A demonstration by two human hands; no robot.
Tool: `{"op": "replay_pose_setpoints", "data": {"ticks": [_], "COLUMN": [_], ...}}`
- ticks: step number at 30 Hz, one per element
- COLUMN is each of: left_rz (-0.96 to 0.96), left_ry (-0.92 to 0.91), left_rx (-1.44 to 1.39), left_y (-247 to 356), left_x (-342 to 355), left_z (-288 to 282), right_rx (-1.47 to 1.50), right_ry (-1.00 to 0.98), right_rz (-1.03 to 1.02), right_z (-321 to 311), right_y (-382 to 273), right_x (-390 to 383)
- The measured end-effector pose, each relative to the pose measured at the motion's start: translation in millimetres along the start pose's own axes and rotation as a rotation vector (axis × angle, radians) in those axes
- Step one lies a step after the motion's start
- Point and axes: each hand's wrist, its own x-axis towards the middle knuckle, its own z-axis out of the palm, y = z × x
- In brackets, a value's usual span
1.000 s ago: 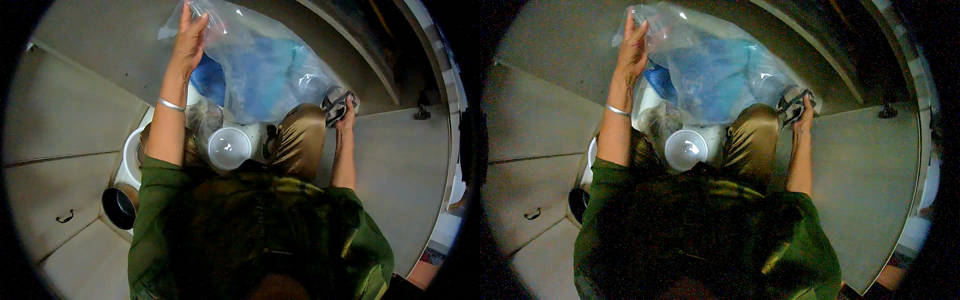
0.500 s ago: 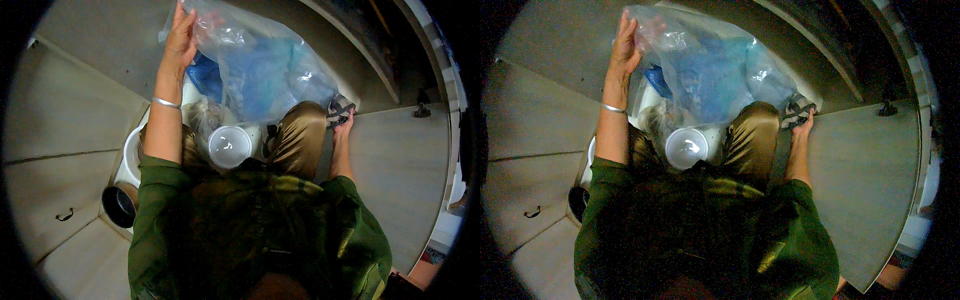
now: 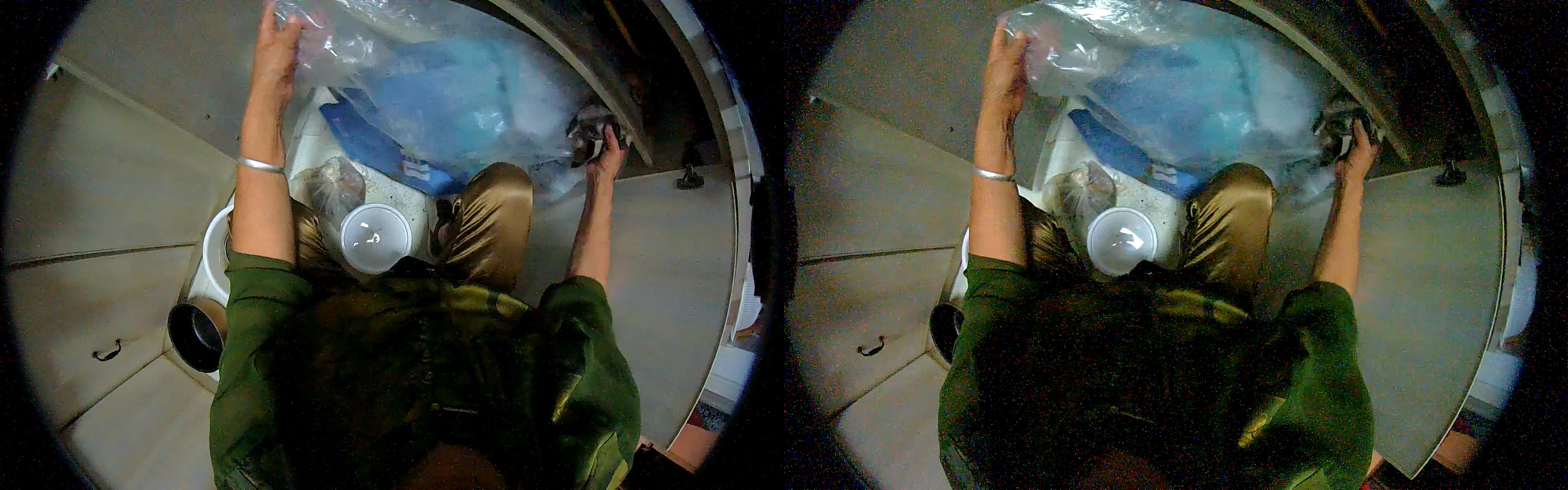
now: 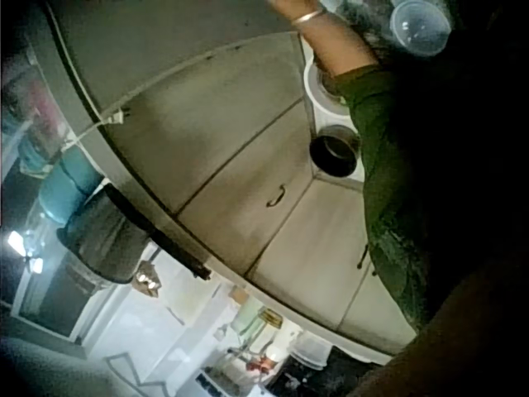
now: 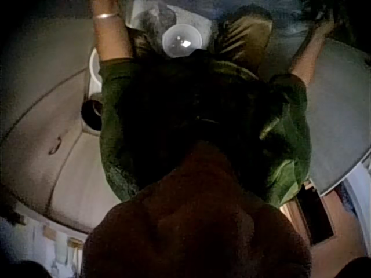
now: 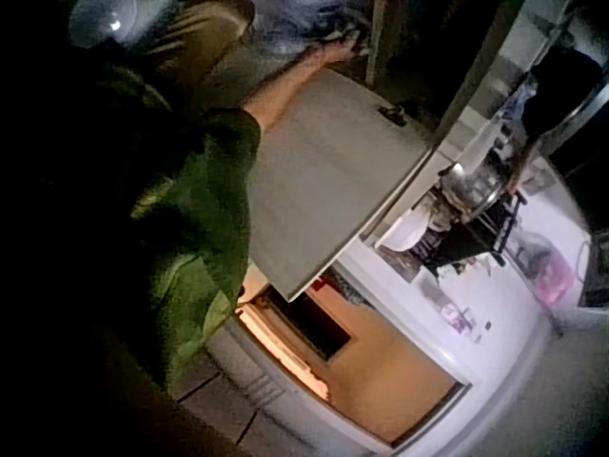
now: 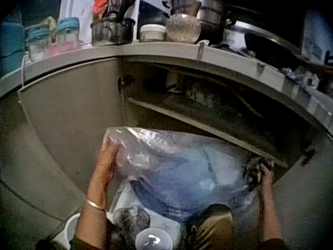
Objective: The person sits on the floor and wipes the exterior of a large blue plastic bag with a cloth. They then dip the cloth into a white bucket of water, wring it out, and continue wiping the bag's surface.
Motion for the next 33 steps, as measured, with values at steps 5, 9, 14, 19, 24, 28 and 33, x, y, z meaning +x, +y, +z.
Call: {"op": "replay_pose_setpoints", "data": {"ticks": [5,9,14,19,24,28,33], "left_rz": [0.097,-0.142,0.122,-0.283,0.001,0.169,-0.306], "left_ry": [0.094,0.073,-0.173,0.127,-0.096,-0.195,0.19], "left_rx": [0.634,-0.119,-0.101,0.011,0.849,1.303,0.739], "left_y": [-24,-23,-23,-73,-101,-86,-82], "left_x": [13,43,71,14,-5,-4,-9], "left_z": [12,36,71,64,48,37,15], "right_rx": [-0.416,-0.073,0.088,0.196,0.277,0.299,0.113], "right_ry": [0.134,0.185,0.347,0.354,0.255,0.186,0.134], "right_rz": [-0.347,-0.278,-0.165,-0.005,0.155,0.228,0.091], "right_z": [-37,-15,-8,-20,-24,-25,-29], "right_y": [13,12,25,63,83,86,85], "right_x": [46,39,51,63,55,55,57]}}
